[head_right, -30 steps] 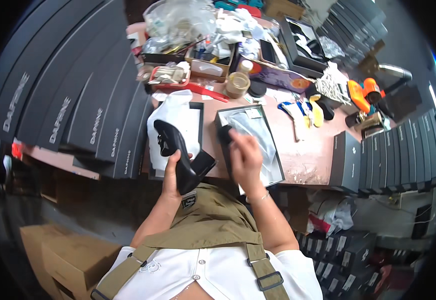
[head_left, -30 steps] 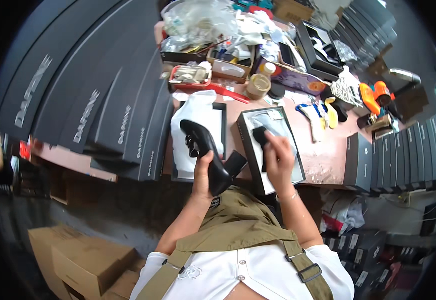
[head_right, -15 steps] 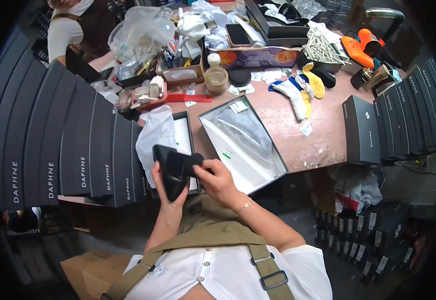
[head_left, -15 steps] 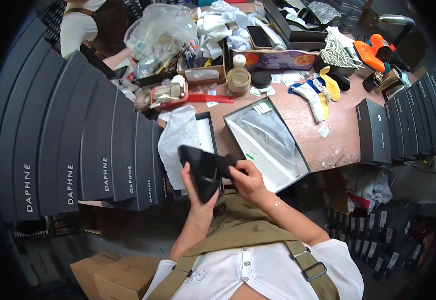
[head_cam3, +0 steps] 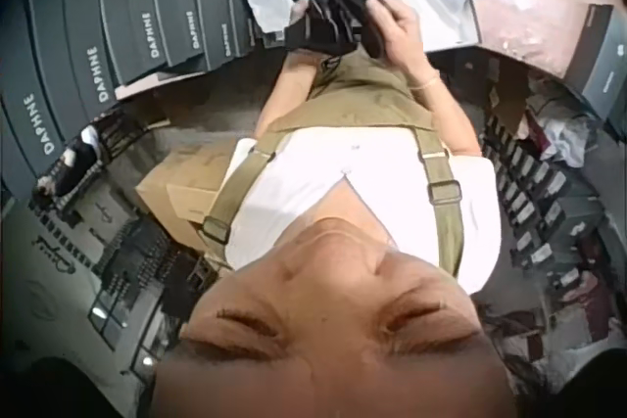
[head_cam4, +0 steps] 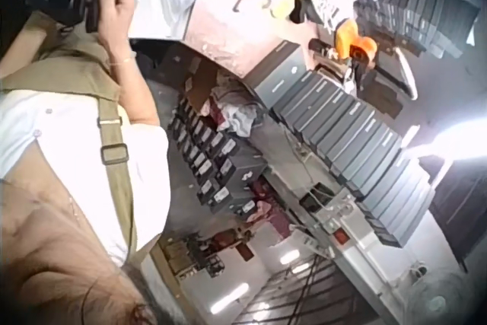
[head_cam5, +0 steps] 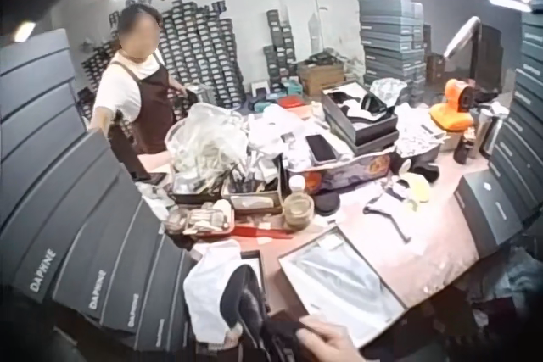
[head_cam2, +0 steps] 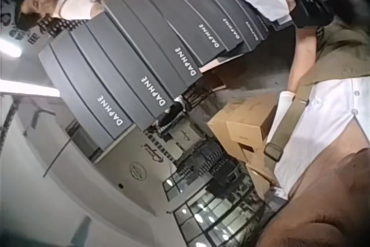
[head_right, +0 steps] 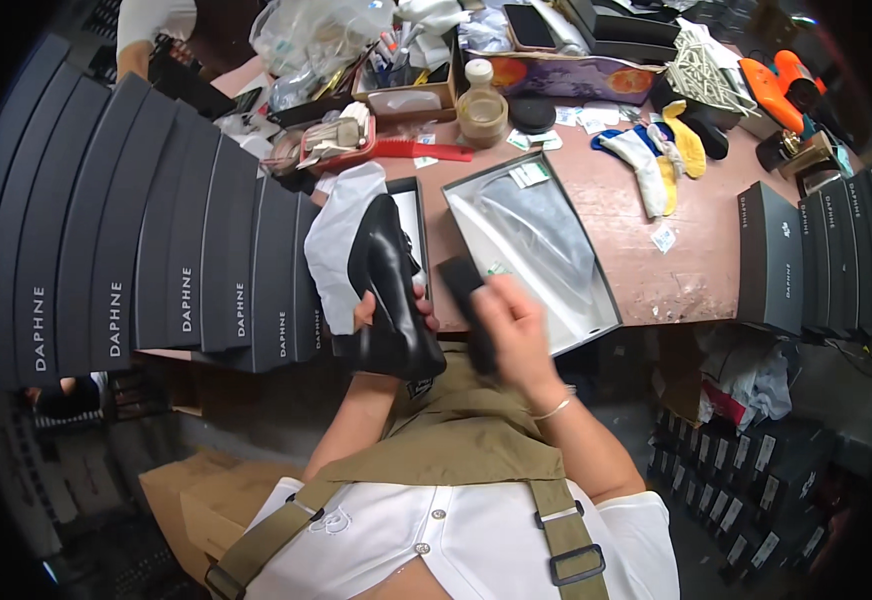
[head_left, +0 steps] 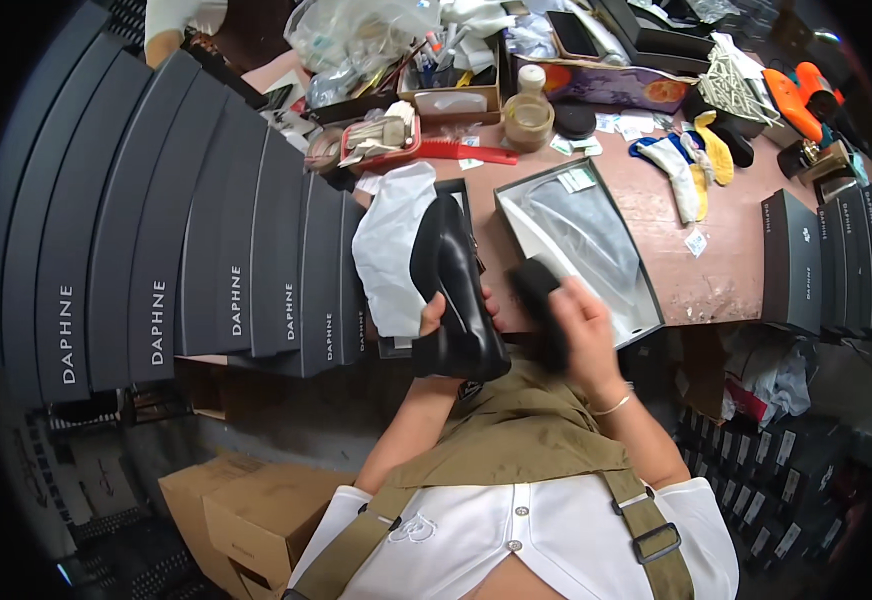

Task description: Inspecting a pair of black high-heeled shoes and packing them into a shoebox with tissue paper.

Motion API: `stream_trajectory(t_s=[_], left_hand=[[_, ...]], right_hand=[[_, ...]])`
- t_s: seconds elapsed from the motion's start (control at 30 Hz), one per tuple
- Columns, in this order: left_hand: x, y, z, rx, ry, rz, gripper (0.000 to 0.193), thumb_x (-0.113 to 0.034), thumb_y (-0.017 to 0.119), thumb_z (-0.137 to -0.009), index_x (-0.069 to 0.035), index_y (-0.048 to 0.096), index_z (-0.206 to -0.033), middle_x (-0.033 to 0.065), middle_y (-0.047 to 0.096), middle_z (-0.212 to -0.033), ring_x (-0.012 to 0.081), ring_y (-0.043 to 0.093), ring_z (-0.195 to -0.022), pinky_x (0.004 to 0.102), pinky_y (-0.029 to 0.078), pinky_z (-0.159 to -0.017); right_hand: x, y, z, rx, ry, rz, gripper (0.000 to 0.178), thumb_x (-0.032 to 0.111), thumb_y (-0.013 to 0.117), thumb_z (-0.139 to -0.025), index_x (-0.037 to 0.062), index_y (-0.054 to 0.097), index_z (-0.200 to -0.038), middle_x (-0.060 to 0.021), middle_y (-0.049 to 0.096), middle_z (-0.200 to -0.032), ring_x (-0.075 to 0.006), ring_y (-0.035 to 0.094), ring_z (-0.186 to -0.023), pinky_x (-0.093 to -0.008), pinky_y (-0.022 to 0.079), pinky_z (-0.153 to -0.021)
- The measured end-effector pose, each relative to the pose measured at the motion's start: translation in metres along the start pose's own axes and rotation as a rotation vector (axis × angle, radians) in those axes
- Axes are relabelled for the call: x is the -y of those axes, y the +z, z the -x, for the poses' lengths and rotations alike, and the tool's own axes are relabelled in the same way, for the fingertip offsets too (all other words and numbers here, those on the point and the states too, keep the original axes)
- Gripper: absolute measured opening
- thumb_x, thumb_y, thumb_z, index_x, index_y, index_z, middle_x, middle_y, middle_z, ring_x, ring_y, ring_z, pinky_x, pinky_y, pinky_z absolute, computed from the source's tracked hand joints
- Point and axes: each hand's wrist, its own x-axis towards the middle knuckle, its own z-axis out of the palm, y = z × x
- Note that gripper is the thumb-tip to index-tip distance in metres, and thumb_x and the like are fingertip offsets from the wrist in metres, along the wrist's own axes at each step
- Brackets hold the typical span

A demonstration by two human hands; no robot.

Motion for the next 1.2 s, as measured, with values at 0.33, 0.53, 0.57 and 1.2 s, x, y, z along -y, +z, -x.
stream_trajectory(t_s=[0.33, 0.53, 0.57, 1.2], left_hand=[[-0.011, -0.032, -0.002, 0.199, -0.004, 0.105, 0.06, -0.044, 0.067, -0.083, 0.001, 0.048, -0.118, 0.0105, 0.054, -0.103, 0.0233, 0.051, -0.097, 0.0372, 0.043, -0.092], [-0.03, -0.023, -0.014, 0.237, 0.086, 0.205, 0.063, -0.041, 0.066, -0.083, 0.006, 0.048, -0.122, 0.0131, 0.056, -0.107, 0.0249, 0.055, -0.096, 0.0385, 0.047, -0.087], [-0.031, -0.023, -0.008, 0.233, 0.093, 0.124, 0.063, -0.04, 0.066, -0.083, 0.006, 0.048, -0.123, 0.013, 0.057, -0.107, 0.0249, 0.055, -0.096, 0.0385, 0.047, -0.086], [0.078, 0.0, -0.084, 0.604, 0.144, -2.619, 0.038, -0.04, 0.058, -0.086, -0.005, 0.073, -0.089, 0.0135, 0.067, -0.093, 0.031, 0.051, -0.116, 0.0646, 0.011, -0.111]], right_hand=[[0.0, 0.06, 0.026, 0.205, -0.735, 0.763, 0.044, 0.004, 0.07, -0.068, 0.0028, 0.063, -0.111, -0.0074, 0.055, -0.09, -0.0258, 0.056, -0.075, -0.0356, 0.046, -0.064], [-0.006, -0.003, 0.042, 0.283, -0.47, 0.641, 0.036, -0.002, 0.062, -0.074, 0.0049, 0.065, -0.11, -0.0123, 0.061, -0.085, -0.0281, 0.06, -0.081, -0.0388, 0.05, -0.073], [0.004, -0.029, 0.027, 0.101, -0.481, 0.686, 0.034, -0.003, 0.059, -0.078, 0.0031, 0.065, -0.111, -0.0138, 0.061, -0.089, -0.029, 0.06, -0.082, -0.0385, 0.05, -0.074], [-0.066, -0.098, -0.123, -0.055, -0.344, 1.651, 0.028, 0.021, 0.062, -0.079, 0.0042, 0.062, -0.101, -0.0148, 0.066, -0.099, -0.0368, 0.041, -0.13, -0.0671, 0.014, -0.108]])
